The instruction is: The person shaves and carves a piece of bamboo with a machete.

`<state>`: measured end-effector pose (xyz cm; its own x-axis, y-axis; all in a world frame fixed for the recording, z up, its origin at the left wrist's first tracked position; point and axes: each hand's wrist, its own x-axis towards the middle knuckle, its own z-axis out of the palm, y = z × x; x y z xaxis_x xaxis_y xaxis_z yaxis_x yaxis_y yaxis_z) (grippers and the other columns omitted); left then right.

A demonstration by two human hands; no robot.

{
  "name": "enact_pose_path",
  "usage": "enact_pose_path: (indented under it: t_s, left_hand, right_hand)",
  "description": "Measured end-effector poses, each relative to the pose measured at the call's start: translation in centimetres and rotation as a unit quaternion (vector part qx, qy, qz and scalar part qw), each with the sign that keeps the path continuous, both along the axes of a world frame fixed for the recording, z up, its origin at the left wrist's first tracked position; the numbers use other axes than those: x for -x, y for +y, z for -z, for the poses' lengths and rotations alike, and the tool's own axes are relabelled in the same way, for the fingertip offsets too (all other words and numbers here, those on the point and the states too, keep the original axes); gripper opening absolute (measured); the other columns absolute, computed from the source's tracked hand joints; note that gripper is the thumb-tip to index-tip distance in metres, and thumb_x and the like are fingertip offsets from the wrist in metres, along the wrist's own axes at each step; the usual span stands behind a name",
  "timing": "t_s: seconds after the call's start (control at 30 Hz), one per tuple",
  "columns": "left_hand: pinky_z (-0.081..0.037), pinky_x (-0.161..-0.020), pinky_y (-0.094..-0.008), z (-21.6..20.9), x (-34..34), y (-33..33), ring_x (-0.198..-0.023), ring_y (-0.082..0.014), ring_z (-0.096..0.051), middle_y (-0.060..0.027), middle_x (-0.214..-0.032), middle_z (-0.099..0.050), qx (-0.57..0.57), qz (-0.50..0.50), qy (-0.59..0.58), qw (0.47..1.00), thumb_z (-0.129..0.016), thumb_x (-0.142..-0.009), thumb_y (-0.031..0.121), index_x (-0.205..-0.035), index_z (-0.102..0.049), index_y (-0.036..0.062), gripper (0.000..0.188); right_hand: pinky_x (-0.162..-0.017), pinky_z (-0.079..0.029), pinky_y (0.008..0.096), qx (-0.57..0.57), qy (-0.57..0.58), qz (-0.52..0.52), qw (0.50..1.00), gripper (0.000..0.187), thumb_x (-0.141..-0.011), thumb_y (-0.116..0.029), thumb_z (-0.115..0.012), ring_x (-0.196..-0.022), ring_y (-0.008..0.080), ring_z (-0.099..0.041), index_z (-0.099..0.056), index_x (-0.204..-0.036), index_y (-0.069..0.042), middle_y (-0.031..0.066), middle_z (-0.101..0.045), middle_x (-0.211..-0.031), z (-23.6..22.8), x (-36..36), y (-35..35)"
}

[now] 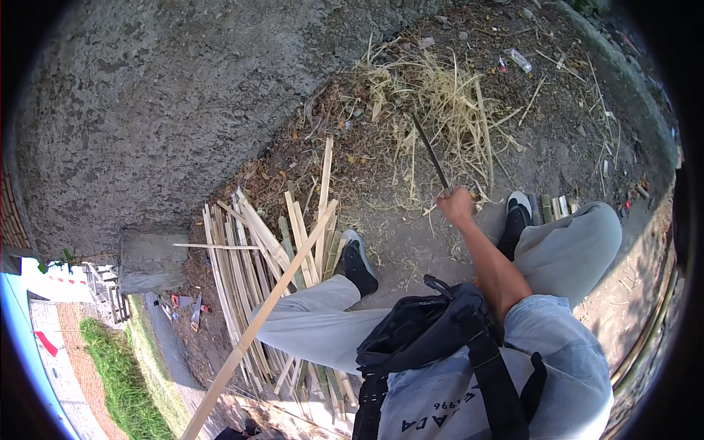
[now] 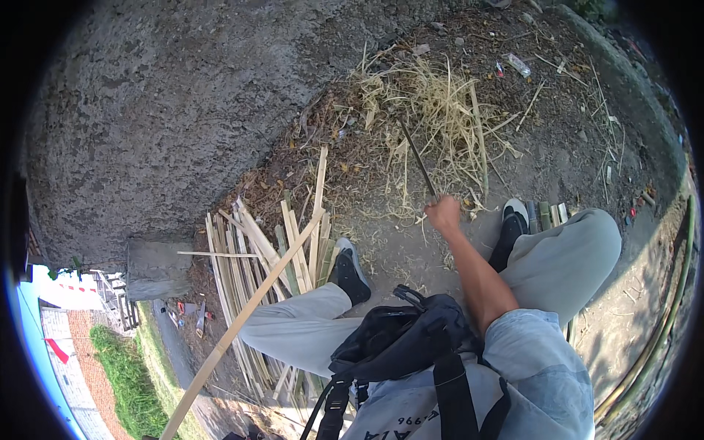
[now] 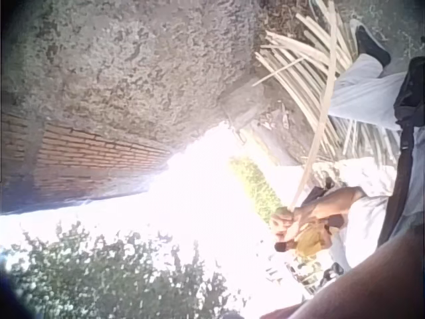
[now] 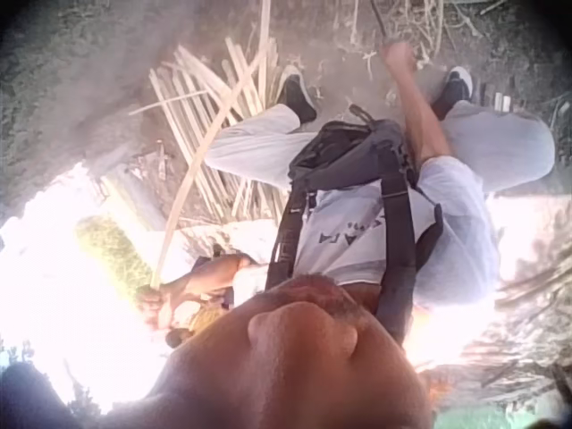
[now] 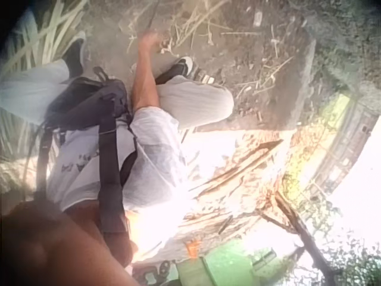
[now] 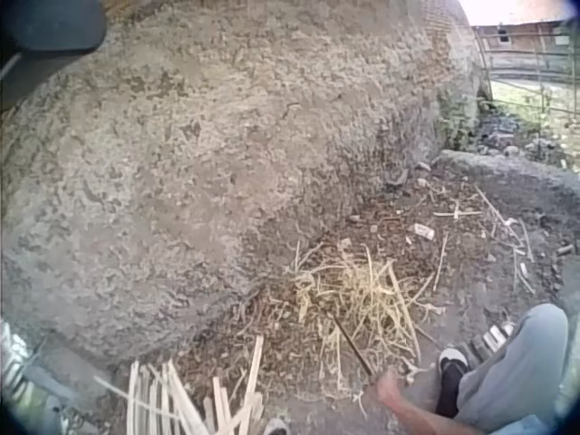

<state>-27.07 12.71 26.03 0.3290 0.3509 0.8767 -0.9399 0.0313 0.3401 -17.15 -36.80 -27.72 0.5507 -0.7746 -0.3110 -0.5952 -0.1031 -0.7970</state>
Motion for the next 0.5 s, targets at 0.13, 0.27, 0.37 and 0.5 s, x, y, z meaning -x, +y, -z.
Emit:
enact_pose_path:
  t_s: [0.13, 0.27, 0.37, 0.5]
  left_hand:
    - [-0.021, -0.036, -0.0239, 0.8, -1.1, 1.5, -0.032, -0.0067, -0.022, 0.0064, -0.042, -0.026, -0.063, 0.262, 0.016, 0.963, -0.048, -0.086, 0.035, -0.057, -0.034, 0.0184, 0.037]
    - [-0.021, -0.036, -0.0237, 1.4, -2.9, 3.8, -0.033, -0.0054, -0.025, 0.0061, -0.042, -0.029, -0.049, 0.243, 0.013, 0.969, -0.048, -0.086, 0.034, -0.058, -0.036, 0.0174, 0.035]
    - [-0.023, -0.038, -0.0248, 2.2, -3.9, 5.2, -0.035, -0.0058, -0.025, 0.0063, -0.047, -0.03, -0.068, 0.296, 0.03, 0.952, -0.05, -0.086, 0.04, -0.067, -0.041, 0.016, 0.032]
    - [-0.025, -0.039, -0.0253, 3.2, -4.4, 4.7, -0.036, -0.0075, -0.027, 0.0051, -0.052, -0.035, -0.09, 0.262, 0.021, 0.961, -0.046, -0.089, 0.038, -0.069, -0.045, 0.0162, 0.029]
  right_hand:
    - [-0.066, -0.051, 0.0439, -0.008, -0.025, -0.031, 0.999, 0.026, -0.069, -0.02, -0.076, -0.07, 0.0365, -0.066, -0.065, -0.077, 0.002, 0.0219, -0.065, -0.07, -2.8, -0.4, 1.0]
    - [-0.069, -0.051, 0.0458, 0.042, 0.013, -0.039, 0.998, 0.022, -0.075, -0.017, -0.07, -0.076, 0.0399, -0.067, -0.066, -0.081, 0.003, 0.0241, -0.066, -0.074, -3.8, -0.4, 1.3]
    - [-0.071, -0.051, 0.0475, 0.067, 0.014, -0.041, 0.997, 0.021, -0.078, -0.016, -0.068, -0.079, 0.0424, -0.066, -0.067, -0.083, 0.004, 0.026, -0.066, -0.077, -3.6, 0.5, 0.7]
    - [-0.072, -0.052, 0.0477, 0.071, 0.043, -0.038, 0.996, 0.026, -0.074, -0.017, -0.073, -0.08, 0.044, -0.065, -0.067, -0.082, 0.007, 0.029, -0.066, -0.08, -7.8, 1.3, 0.8]
